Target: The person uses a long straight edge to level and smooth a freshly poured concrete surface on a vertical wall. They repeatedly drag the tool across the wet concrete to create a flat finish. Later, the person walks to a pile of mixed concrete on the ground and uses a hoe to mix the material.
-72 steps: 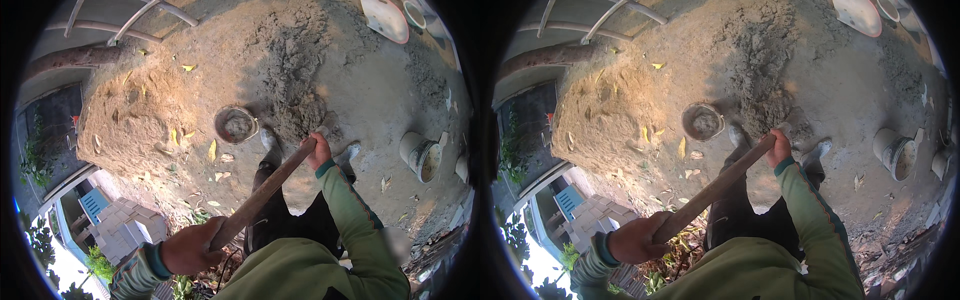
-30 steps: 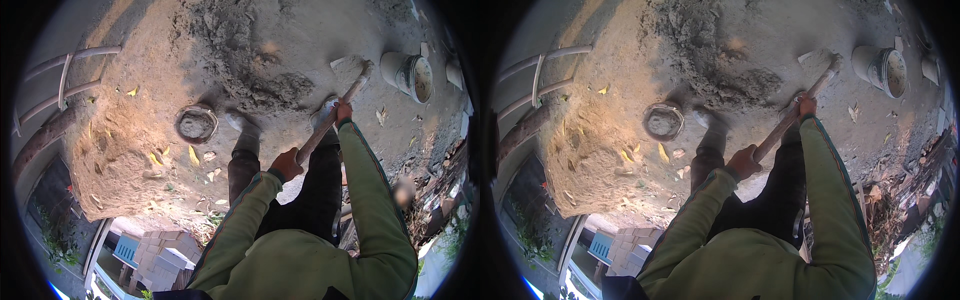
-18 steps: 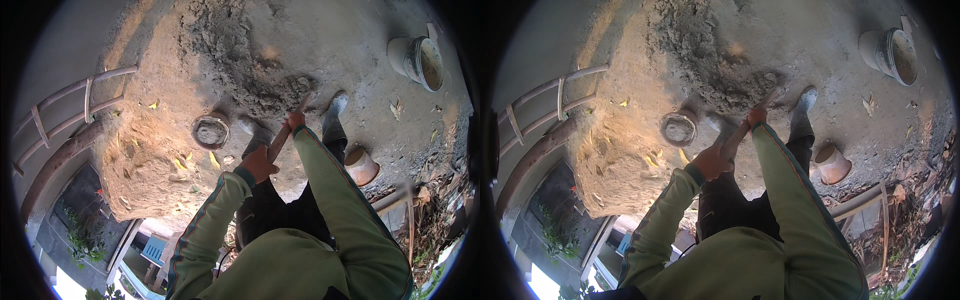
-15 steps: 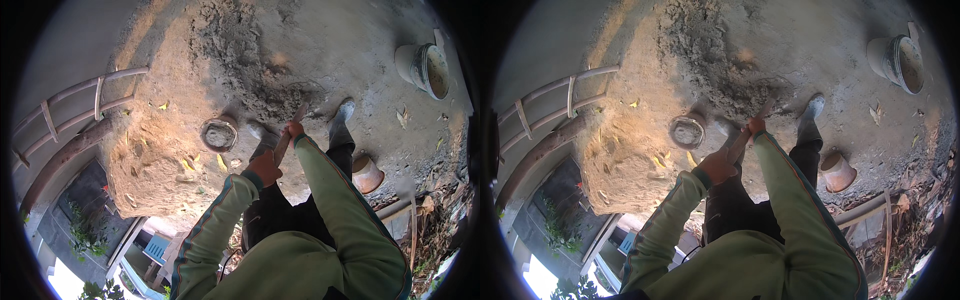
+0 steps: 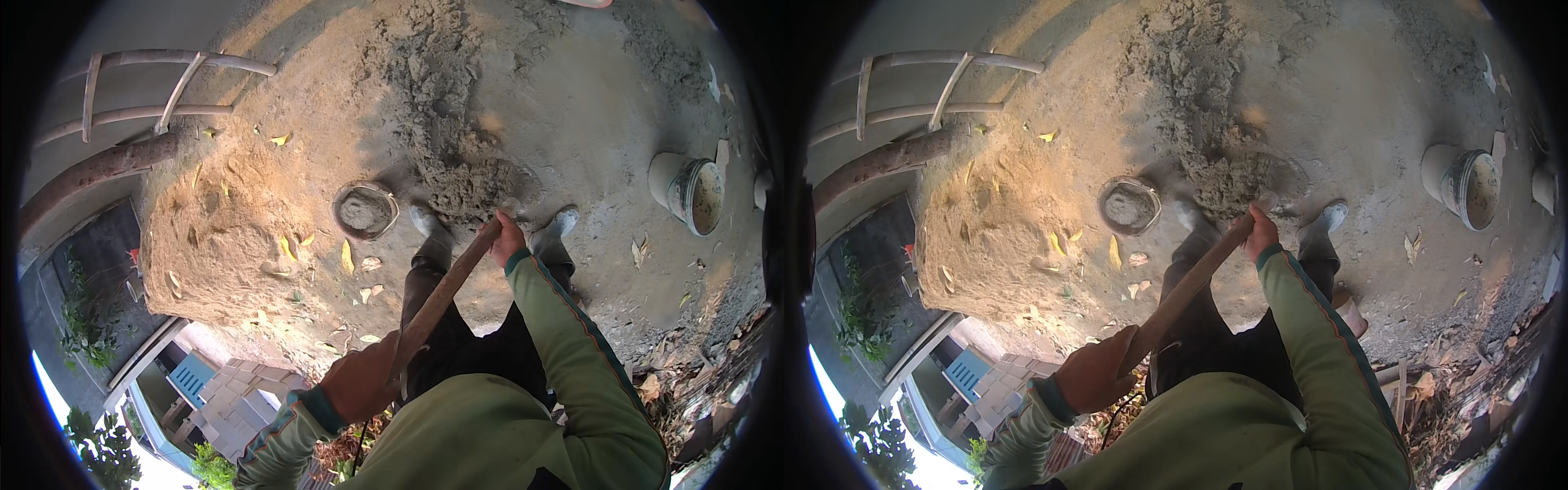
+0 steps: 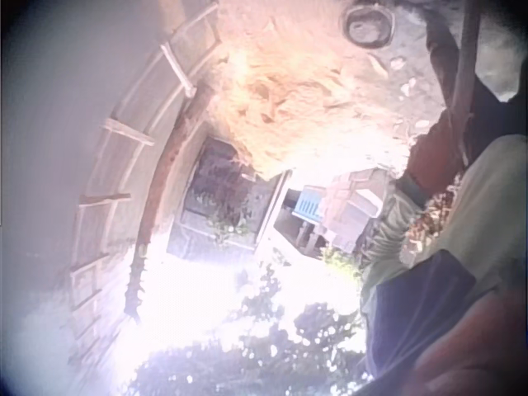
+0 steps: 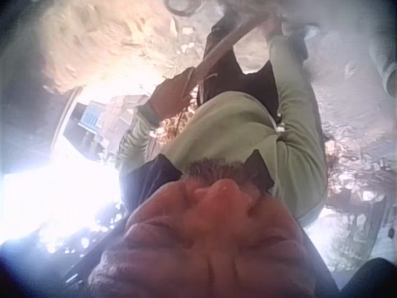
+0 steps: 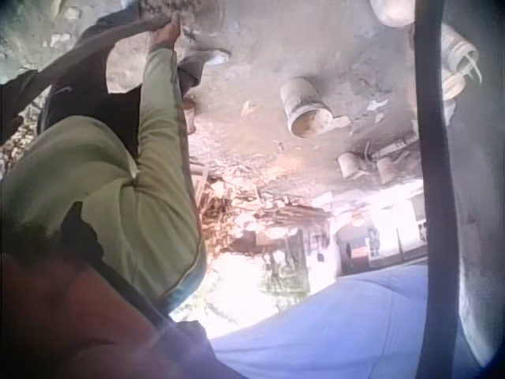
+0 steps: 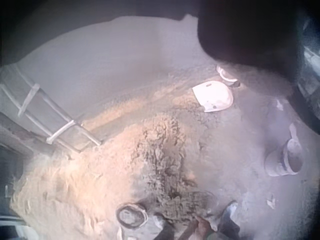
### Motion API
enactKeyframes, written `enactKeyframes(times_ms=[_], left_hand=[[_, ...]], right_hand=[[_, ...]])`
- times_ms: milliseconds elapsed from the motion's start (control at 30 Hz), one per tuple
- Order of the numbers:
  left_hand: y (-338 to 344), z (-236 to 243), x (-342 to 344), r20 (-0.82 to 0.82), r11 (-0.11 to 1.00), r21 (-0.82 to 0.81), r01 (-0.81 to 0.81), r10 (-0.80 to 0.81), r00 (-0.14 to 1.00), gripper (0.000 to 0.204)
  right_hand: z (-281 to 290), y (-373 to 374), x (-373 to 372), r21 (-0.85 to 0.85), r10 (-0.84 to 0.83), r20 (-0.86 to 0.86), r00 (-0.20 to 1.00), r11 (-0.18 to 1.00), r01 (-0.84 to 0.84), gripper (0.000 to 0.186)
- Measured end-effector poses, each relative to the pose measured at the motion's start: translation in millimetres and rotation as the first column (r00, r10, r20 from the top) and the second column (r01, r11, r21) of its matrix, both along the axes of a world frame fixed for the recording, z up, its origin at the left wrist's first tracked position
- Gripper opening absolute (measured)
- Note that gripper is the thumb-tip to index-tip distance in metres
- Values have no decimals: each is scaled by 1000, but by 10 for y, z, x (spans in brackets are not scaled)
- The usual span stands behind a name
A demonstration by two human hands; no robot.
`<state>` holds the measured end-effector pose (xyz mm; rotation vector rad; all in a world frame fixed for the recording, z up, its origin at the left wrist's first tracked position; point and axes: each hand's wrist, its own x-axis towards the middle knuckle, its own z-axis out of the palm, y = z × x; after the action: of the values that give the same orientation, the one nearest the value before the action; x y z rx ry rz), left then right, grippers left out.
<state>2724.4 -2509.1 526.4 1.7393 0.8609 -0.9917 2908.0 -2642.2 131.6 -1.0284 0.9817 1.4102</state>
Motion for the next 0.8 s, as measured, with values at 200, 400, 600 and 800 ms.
enactKeyframes(times_ms=[200,400,600,800], left_hand=[[-355,511,-1756,-133,954,160,-254,276,952,54],[-842,-81,-3822,-169,758,601,-252,429,887,34],[-1046,-1302,-5153,-193,439,877,-196,696,691,23],[-781,-1428,-4648,-235,888,84,-451,458,857,47]], right_hand=[[750,582,-760,53,249,90,964,966,-255,22],[598,1084,-2525,70,468,54,882,879,-471,25],[356,1322,-3435,217,572,23,820,798,-562,23],[207,962,-2440,178,464,-1,886,872,-457,27]])
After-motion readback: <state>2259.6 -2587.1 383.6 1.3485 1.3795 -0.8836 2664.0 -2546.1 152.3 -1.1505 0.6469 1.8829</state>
